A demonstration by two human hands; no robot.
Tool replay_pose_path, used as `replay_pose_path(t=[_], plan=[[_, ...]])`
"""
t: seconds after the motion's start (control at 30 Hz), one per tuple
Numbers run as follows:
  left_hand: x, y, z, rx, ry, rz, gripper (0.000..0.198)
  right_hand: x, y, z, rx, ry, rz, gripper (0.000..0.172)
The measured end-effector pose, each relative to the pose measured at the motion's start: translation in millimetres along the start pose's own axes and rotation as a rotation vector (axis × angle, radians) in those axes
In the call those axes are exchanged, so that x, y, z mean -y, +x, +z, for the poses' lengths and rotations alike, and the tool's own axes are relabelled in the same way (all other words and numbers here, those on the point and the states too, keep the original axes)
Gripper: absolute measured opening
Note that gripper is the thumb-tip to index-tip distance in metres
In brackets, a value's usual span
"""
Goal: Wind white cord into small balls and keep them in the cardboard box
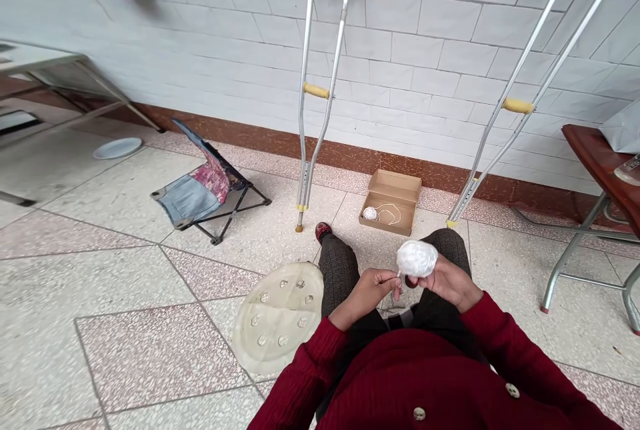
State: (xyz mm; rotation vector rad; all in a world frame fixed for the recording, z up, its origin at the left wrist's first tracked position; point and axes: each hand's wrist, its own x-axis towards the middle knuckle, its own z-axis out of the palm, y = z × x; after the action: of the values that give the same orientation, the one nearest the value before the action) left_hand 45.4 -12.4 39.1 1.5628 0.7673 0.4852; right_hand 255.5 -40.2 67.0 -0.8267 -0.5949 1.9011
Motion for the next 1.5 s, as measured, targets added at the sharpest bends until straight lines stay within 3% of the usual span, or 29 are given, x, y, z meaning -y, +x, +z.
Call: replay_pose_path(t=[0.13, 0.23, 0.33, 0.4, 0.53, 0.63, 0.7, 0.8, 0.9, 1.03, 1.1, 1.17, 1.23, 1.37, 1.43, 1.5], plan=[[1.3, -9.5, 2.9, 0.051, -0.044, -0.066, 0.041, 16.8, 19.4, -9.7, -0.175, 0.005, -0.163, 0.031], [-6.4, -16.2, 2.2, 0.126, -0.050, -0.070, 0.041, 20.2, 32.4, -19.1, -0.366, -0.377, -0.303, 0.035], [-24.2, -15.2, -6.6, 0.080, 0.053, -0.007, 0.040, 3.5, 37.1, -27.4, -0.482, -0.861, -0.343, 0.046], [-36.6, -9.8, -17.6, -0.011, 0.186, 0.051, 0.038, -15.7, 32.1, -27.7, -0.365, -0.970, -0.228, 0.045], [-45.4, 4.0, -35.7, -0.139, 0.399, 0.125, 0.036, -40.7, 7.2, -14.3, 0.046, -0.544, 0.116, 0.048], [-35.0, 11.1, -32.4, -0.117, 0.363, 0.136, 0.035, -33.2, -8.3, -3.8, 0.177, -0.249, 0.163, 0.056], [-23.2, 13.5, -23.1, -0.080, 0.287, 0.116, 0.034, -20.7, -11.0, -1.3, 0.182, -0.135, 0.130, 0.056], [-5.2, 13.1, -7.3, -0.026, 0.173, 0.047, 0.036, -0.9, -3.2, -3.1, 0.050, -0.064, 0.018, 0.044], [5.1, 6.3, 3.1, 0.052, 0.079, -0.018, 0.039, 14.7, 13.4, -9.4, -0.145, -0.180, -0.111, 0.033], [-2.6, -7.7, 3.4, 0.174, 0.029, -0.048, 0.040, 17.5, 34.5, -27.2, -0.453, -0.627, -0.249, 0.040], [-14.0, -10.8, -3.2, 0.172, 0.068, -0.025, 0.039, 6.9, 39.0, -36.4, -0.546, -0.908, -0.306, 0.045], [-26.1, -9.1, -13.6, 0.096, 0.147, 0.013, 0.039, -10.0, 37.3, -40.4, -0.486, -1.095, -0.284, 0.046], [-34.9, -3.5, -25.2, -0.009, 0.246, 0.057, 0.038, -27.3, 29.5, -36.9, -0.304, -1.082, -0.154, 0.045], [-35.5, 9.2, -39.0, -0.093, 0.340, 0.101, 0.036, -39.3, 5.8, -16.8, 0.102, -0.582, 0.169, 0.045], [-29.2, 12.8, -38.4, -0.087, 0.293, 0.098, 0.035, -31.5, -3.5, -9.1, 0.186, -0.347, 0.190, 0.050], [-21.1, 14.3, -33.6, -0.084, 0.227, 0.088, 0.036, -19.2, -8.0, -6.0, 0.188, -0.195, 0.157, 0.055]])
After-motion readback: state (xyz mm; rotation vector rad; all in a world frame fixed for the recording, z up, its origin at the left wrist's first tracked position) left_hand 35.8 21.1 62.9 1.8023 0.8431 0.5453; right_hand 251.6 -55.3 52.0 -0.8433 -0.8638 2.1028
